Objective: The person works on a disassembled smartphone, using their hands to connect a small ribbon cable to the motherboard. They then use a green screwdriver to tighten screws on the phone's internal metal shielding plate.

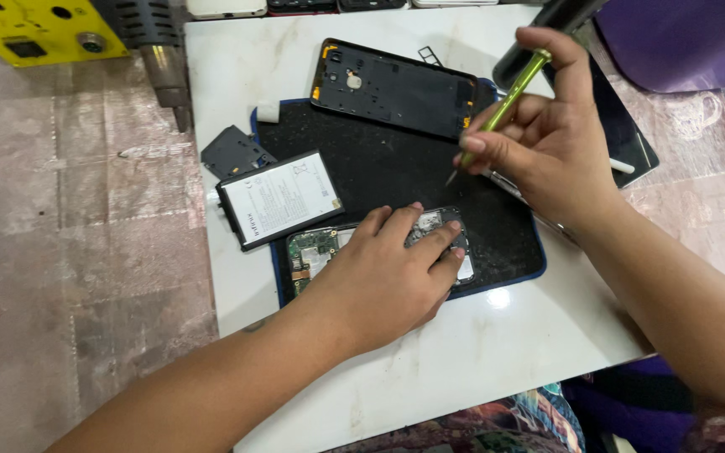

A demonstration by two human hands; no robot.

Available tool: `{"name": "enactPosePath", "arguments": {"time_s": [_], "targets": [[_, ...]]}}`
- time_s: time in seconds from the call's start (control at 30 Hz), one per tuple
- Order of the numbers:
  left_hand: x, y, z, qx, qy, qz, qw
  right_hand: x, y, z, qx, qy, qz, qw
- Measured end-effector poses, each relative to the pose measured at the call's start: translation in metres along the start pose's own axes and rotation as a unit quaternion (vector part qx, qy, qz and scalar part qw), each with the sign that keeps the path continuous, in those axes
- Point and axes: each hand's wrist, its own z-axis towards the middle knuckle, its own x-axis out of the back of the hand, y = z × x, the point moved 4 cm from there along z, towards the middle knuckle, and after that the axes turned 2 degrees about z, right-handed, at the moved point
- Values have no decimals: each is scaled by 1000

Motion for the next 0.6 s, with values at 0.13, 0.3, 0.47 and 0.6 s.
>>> {"name": "enactPosePath", "arguments": {"time_s": [0.13,0.3,0.47,0.6], "targets": [[4,1,1,5,9,5,1000,4,4,-7,-49,-11,40,998],[6,2,2,3,8,3,1000,1,13,-8,-62,-20,67,996],[7,1,4,-2,0,4,1000,3,21,-8,-63,-10,92,994],[9,2,6,-8,-13,7,1000,4,23,-9,-54,-3,97,994]]}}
